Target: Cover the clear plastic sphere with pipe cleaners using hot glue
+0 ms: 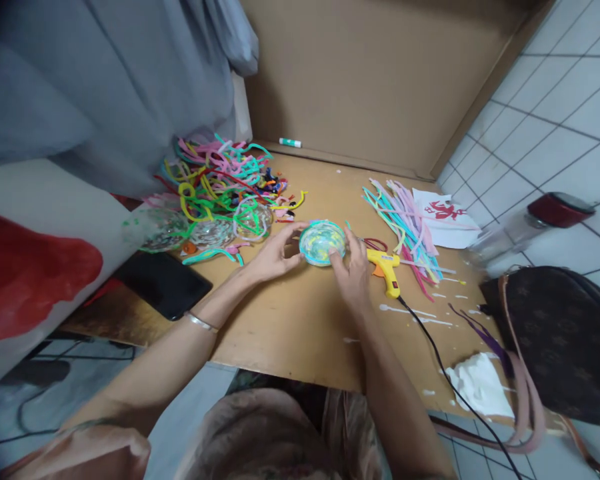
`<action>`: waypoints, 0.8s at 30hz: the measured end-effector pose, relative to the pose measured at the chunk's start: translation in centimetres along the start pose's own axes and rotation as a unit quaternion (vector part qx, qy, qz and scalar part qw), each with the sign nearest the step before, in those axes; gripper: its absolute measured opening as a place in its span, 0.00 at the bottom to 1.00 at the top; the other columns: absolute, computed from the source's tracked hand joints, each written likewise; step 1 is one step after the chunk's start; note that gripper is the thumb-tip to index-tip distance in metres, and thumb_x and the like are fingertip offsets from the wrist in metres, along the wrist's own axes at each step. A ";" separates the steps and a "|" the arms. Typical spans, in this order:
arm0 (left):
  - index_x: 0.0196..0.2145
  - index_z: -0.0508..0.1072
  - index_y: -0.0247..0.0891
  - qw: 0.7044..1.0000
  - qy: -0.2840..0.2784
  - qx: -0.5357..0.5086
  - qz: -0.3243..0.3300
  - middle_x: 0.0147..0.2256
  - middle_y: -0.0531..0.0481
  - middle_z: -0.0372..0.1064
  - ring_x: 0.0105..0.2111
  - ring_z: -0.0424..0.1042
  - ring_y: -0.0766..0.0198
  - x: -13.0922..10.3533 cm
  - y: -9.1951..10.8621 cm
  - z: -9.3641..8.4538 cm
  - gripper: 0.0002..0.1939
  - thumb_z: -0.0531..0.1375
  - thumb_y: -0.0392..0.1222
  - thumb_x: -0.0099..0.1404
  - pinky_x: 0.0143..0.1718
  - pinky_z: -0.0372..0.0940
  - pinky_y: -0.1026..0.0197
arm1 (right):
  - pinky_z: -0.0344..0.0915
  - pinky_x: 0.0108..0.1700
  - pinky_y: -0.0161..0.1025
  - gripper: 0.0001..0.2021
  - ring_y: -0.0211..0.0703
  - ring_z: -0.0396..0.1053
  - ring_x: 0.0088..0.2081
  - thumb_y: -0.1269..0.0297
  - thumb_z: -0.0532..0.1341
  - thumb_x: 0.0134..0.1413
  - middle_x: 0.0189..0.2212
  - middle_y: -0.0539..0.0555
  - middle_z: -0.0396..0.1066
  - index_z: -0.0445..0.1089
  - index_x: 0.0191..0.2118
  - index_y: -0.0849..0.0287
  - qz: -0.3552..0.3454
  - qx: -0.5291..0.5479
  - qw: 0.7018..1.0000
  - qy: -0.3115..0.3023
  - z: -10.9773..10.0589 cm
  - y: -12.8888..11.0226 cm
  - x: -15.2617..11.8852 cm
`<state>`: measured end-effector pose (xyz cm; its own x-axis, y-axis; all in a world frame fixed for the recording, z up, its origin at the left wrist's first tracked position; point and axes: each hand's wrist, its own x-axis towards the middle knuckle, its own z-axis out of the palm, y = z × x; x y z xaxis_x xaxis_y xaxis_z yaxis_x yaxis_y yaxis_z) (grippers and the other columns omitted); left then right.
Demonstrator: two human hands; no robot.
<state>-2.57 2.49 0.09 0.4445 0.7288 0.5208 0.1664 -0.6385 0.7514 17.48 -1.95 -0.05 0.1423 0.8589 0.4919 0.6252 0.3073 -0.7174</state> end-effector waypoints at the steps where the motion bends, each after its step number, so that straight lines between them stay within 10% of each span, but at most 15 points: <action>1: 0.58 0.63 0.38 1.000 0.007 -0.022 -0.002 0.59 0.36 0.63 0.54 0.69 0.53 0.0 0.0 0.2 0.31 0.61 0.36 0.57 0.54 0.66 0.50 | 0.64 0.56 0.58 0.28 0.54 0.67 0.53 0.51 0.58 0.57 0.52 0.61 0.68 0.63 0.61 0.55 -0.005 -0.022 1.000 0.003 -0.1 -0.2 0.0; 6: 0.48 0.68 0.36 0.993 0.058 -0.082 -0.065 0.50 0.40 0.69 0.47 0.71 0.58 0.3 0.0 0.6 0.23 0.65 0.37 0.54 0.48 0.67 0.56 | 0.62 0.58 0.59 0.30 0.56 0.64 0.55 0.47 0.61 0.53 0.51 0.61 0.65 0.65 0.59 0.55 -0.039 -0.094 0.995 0.007 -0.2 -0.8 -0.1; 13: 0.26 0.69 0.35 0.905 0.118 -0.200 -0.355 0.17 0.58 0.60 0.15 0.55 0.75 0.7 1.7 0.0 0.04 0.61 0.37 0.56 0.17 0.49 0.70 | 0.61 0.58 0.58 0.27 0.55 0.64 0.54 0.50 0.61 0.55 0.50 0.60 0.65 0.65 0.58 0.54 -0.047 -0.089 0.995 0.017 0.0 -1.1 -0.2; 24: 0.20 0.70 0.31 0.823 0.067 -0.342 -0.448 0.17 0.53 0.66 0.12 0.54 0.80 0.5 3.4 0.5 0.11 0.66 0.32 0.56 0.12 0.43 0.73 | 0.60 0.58 0.59 0.26 0.57 0.64 0.56 0.52 0.61 0.54 0.53 0.62 0.67 0.63 0.56 0.56 -0.055 -0.083 0.995 0.018 0.2 -0.9 -0.2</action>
<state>-1.33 0.60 2.73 0.3043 0.8814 -0.3613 -0.1793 0.4255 0.8870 16.70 -2.35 0.42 0.0915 0.8071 0.5833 0.7568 0.3243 -0.5675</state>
